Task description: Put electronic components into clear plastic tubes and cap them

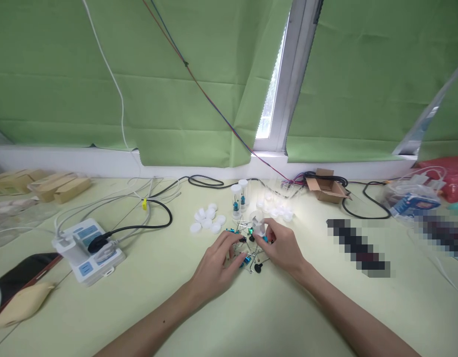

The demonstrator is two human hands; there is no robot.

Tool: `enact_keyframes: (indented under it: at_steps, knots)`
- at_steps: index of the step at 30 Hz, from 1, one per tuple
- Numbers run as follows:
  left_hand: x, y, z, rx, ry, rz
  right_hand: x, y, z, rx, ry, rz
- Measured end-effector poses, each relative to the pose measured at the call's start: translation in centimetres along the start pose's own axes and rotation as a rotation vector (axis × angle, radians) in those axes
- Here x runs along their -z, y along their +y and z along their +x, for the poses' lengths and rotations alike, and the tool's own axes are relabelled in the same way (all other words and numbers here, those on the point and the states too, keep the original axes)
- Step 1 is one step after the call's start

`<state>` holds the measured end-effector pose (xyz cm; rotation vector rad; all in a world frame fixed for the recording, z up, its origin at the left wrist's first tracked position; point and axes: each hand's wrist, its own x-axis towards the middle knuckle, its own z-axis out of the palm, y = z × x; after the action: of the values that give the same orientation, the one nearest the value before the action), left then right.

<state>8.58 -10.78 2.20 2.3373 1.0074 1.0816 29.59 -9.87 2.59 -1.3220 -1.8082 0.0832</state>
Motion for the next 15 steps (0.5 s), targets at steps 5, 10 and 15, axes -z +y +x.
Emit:
enact_keyframes:
  at_steps: [5, 10, 15]
  knots:
    - [-0.1, 0.0, 0.0, -0.022, 0.012, -0.039, -0.4, -1.4, -0.8, 0.147, -0.069, 0.039]
    - [0.1, 0.4, 0.1, -0.048, 0.019, -0.021, -1.1, -1.6, -1.4, 0.347, -0.102, 0.093]
    - [0.4, 0.5, 0.4, -0.125, 0.077, -0.028, -1.3, -1.6, -1.5, 0.406, -0.127, 0.141]
